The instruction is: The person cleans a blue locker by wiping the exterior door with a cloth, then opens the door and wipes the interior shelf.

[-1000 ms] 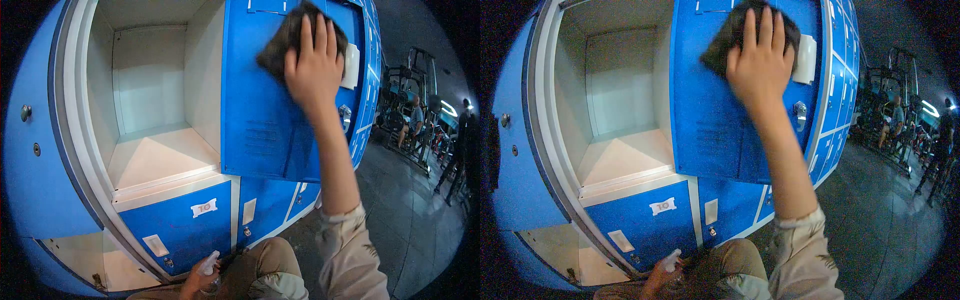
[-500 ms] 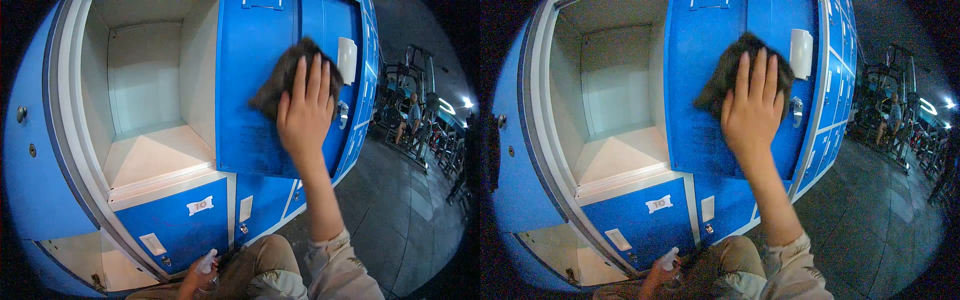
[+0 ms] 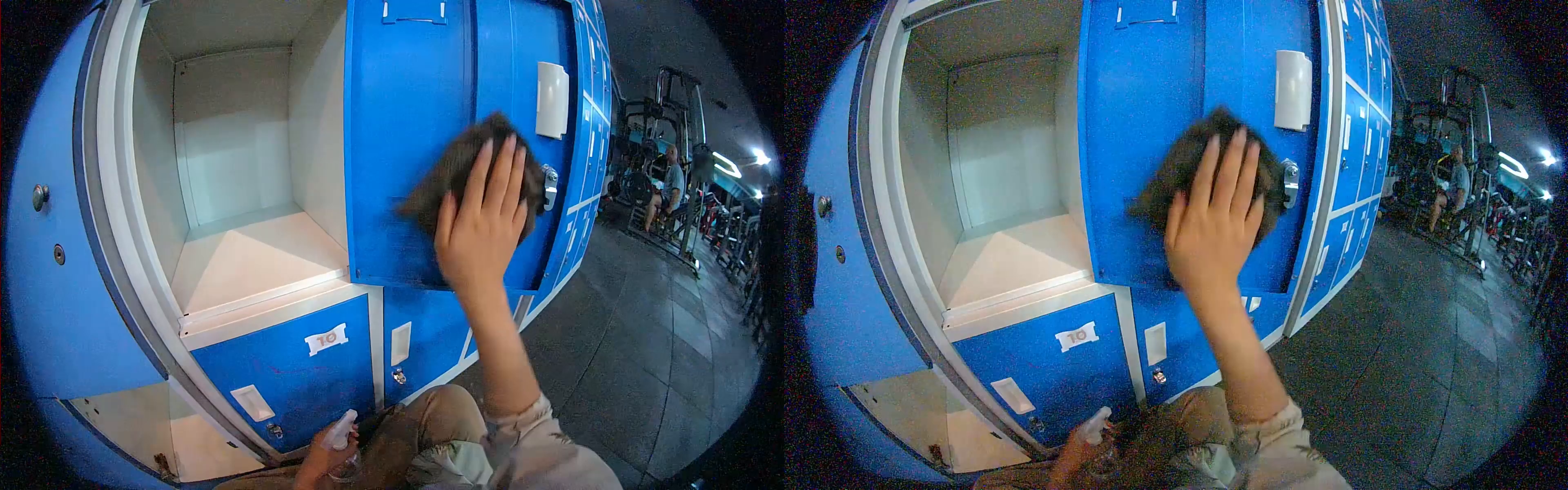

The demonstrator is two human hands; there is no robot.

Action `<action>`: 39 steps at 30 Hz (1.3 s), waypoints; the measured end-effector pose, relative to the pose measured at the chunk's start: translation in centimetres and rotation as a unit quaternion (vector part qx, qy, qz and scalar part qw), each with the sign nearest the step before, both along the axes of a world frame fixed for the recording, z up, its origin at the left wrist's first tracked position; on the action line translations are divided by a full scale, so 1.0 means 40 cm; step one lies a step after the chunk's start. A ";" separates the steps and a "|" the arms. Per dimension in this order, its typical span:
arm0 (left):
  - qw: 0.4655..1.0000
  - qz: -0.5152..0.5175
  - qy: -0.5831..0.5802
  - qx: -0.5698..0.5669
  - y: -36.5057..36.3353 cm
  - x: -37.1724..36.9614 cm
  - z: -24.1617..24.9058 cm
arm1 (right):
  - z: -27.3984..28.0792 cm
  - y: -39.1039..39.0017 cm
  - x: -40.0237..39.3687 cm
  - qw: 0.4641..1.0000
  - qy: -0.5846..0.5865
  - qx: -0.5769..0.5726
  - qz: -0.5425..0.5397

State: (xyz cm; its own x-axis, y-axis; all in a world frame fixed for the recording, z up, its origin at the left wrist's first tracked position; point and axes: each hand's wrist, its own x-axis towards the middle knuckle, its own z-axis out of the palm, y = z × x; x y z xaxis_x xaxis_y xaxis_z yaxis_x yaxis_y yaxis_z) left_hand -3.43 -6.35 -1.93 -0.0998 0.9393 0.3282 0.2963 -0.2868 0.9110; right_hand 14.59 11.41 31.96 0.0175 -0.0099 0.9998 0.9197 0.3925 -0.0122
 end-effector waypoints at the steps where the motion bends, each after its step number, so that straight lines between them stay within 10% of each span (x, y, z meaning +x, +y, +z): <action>1: 1.000 -0.005 0.004 -0.003 0.008 -0.009 -0.029 | 0.047 0.016 -0.004 0.999 0.007 0.034 0.000; 11: 0.995 -0.018 -0.080 -0.055 0.021 -0.019 -0.081 | 0.451 0.070 0.076 0.995 0.033 0.088 -0.034; 24: 0.998 -0.017 -0.059 -0.027 0.029 -0.020 -0.067 | 0.205 0.058 0.199 0.972 -0.135 0.091 -0.169; 34: 0.996 -0.020 -0.057 -0.059 0.005 -0.001 0.003 | 0.414 0.123 0.205 0.964 -0.122 0.182 -0.148; 39: 0.995 -0.034 -0.088 -0.035 0.018 -0.013 -0.054 | 0.479 0.052 0.171 0.973 -0.058 0.018 -0.222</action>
